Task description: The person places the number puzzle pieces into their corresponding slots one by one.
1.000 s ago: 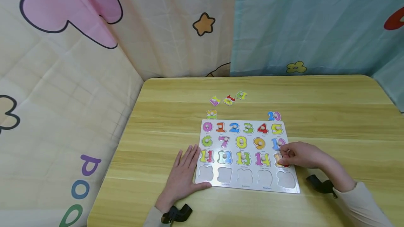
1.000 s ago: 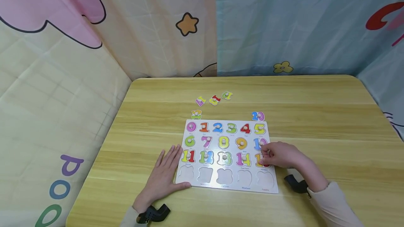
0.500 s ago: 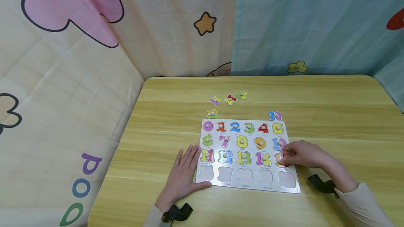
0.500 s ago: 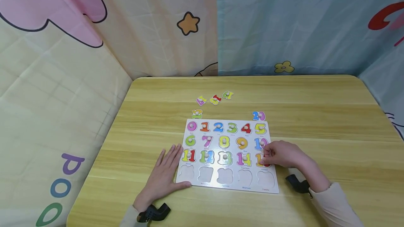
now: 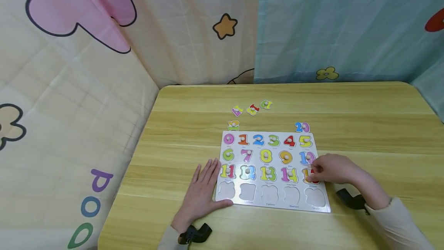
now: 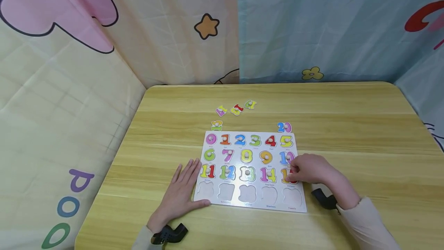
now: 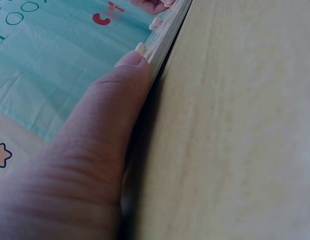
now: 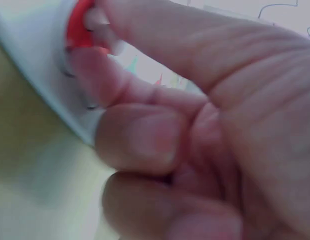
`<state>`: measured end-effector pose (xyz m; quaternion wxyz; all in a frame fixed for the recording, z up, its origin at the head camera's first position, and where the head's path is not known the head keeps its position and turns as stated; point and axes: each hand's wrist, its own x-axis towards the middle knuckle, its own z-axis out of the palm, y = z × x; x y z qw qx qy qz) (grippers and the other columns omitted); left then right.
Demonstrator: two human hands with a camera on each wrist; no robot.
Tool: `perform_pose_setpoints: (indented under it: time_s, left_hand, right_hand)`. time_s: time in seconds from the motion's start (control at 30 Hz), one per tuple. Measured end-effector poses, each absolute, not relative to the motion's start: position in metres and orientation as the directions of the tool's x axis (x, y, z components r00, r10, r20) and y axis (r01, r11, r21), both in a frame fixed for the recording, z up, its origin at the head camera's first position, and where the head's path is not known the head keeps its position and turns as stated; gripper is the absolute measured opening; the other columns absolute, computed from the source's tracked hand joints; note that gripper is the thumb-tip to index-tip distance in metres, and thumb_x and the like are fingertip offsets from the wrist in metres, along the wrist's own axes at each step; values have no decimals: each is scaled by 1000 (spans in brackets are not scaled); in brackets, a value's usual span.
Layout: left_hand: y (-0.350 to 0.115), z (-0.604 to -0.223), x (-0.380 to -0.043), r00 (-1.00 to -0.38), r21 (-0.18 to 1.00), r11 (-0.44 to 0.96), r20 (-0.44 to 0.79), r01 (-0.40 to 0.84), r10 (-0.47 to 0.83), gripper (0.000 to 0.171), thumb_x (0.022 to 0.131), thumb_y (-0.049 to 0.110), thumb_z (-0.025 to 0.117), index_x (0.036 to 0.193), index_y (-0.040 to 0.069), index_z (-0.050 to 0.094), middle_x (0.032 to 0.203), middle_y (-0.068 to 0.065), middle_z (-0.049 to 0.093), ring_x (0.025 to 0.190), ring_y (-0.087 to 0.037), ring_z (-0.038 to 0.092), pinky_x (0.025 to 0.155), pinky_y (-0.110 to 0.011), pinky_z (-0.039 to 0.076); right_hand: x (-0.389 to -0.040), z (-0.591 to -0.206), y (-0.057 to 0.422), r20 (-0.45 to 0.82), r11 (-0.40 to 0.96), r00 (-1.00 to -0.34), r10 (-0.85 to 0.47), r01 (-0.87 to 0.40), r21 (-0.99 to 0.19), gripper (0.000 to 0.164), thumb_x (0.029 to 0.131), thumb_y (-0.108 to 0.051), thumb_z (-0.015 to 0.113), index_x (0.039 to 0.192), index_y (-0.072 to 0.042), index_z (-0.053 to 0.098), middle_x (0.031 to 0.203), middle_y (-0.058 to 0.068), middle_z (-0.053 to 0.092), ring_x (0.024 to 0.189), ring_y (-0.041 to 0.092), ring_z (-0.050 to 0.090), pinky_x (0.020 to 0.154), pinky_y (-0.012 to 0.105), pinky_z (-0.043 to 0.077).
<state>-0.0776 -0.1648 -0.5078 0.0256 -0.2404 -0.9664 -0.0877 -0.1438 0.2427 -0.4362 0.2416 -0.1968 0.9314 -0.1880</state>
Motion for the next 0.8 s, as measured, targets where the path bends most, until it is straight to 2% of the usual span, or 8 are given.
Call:
perform_pose_setpoints:
  time_s: [0.17,0.3,0.6,0.8]
  left_hand:
    - [-165,-508,-78,-881,157,866,89,474,465,113,75,83,42,152,6,13,158,-7,11,144,-23,5,114,-45,2]
    - [-165,-508,-77,-880,152,867,93,476,466,113,75,83,42,152,6,13,158,-7,11,144,-23,5,114,-45,2]
    - [-164,-507,-78,-878,142,866,101,479,469,112,75,83,42,152,5,14,158,-8,12,143,-23,6,114,-45,3]
    - [-165,-508,-77,-879,136,869,103,476,466,113,75,84,40,152,5,15,158,-8,12,143,-23,6,114,-45,3]
  right_hand:
    - [-152,-425,233,-407,873,-795,-450,-295,-389,45,72,-50,77,62,-16,49,58,-6,43,54,10,39,50,24,25]
    - [-165,-417,218,-383,867,-795,-471,-335,-370,44,75,-50,75,65,-15,50,59,-5,47,54,11,43,50,24,29]
    - [-217,-412,160,-206,769,-766,-610,-509,-387,24,89,-31,67,76,-16,55,60,-5,47,53,12,43,48,25,31]
    - [-262,-425,108,-150,709,-739,-657,-538,-455,15,92,-30,64,88,-17,58,64,-3,49,54,14,44,48,27,32]
